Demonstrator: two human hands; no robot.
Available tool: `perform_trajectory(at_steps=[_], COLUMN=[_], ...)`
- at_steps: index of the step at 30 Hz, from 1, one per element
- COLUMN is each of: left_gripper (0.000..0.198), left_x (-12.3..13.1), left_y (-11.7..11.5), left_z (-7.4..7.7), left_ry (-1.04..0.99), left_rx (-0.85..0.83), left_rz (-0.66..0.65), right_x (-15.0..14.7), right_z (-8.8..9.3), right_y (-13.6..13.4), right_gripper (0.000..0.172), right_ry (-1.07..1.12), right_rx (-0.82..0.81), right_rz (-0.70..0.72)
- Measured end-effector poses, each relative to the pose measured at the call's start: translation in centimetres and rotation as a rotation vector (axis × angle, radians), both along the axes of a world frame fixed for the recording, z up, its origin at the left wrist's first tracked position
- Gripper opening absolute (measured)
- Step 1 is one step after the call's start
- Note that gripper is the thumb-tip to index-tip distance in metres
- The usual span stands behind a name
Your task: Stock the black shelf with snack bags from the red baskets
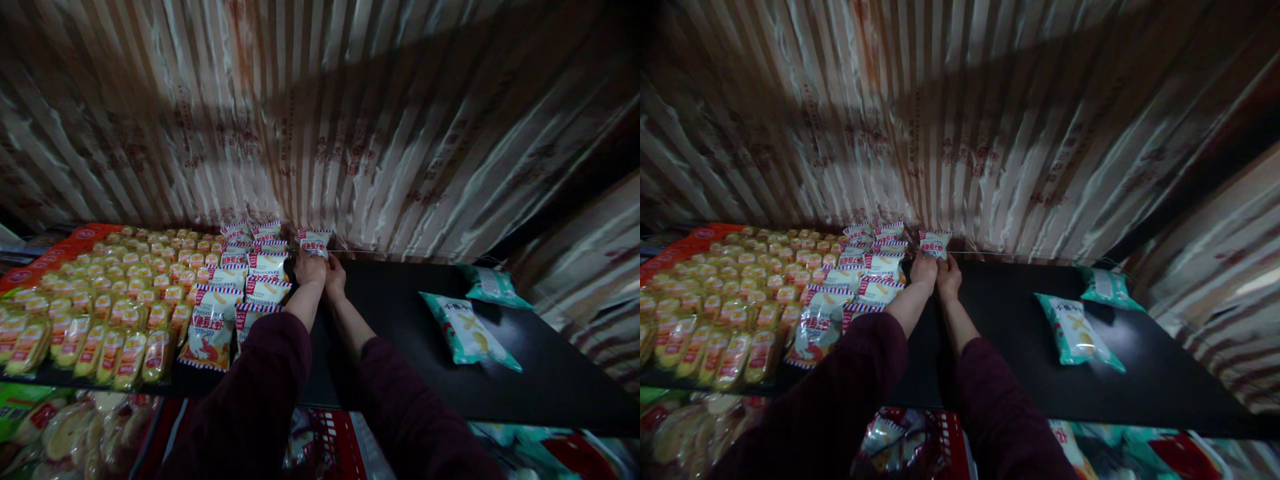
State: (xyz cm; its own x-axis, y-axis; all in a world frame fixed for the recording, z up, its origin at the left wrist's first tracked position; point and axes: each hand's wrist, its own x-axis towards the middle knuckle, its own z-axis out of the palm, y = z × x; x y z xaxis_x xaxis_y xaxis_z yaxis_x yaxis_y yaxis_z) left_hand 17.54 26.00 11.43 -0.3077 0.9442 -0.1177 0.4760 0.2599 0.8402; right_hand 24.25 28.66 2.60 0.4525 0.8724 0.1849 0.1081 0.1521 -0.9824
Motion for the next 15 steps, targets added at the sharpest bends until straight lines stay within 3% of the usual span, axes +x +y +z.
perform_trajectory(at_steps=[5,10,15], left_gripper=[0.044,0.036,0.037], left_x=[-0.4,-1.0,-1.8], left_y=[0.8,1.7,2.5], left_z=[-0.3,-0.4,-1.1], left_ry=[-0.005,0.01,0.038], left_rx=[-0.077,-0.101,-0.128], left_rz=[-0.006,-0.023,0.008], right_x=[-0.4,-1.0,-2.1], right_z=[0.6,2.2,3.2], right_y=[-0.1,-0.6,-0.7], right_gripper=[0.041,0.036,0.033], right_ry=[-0.105,-0.397,-0.481], right_rx=[-0.094,-0.233,-0.267], right_rz=[-0.024,-0.022,0.02])
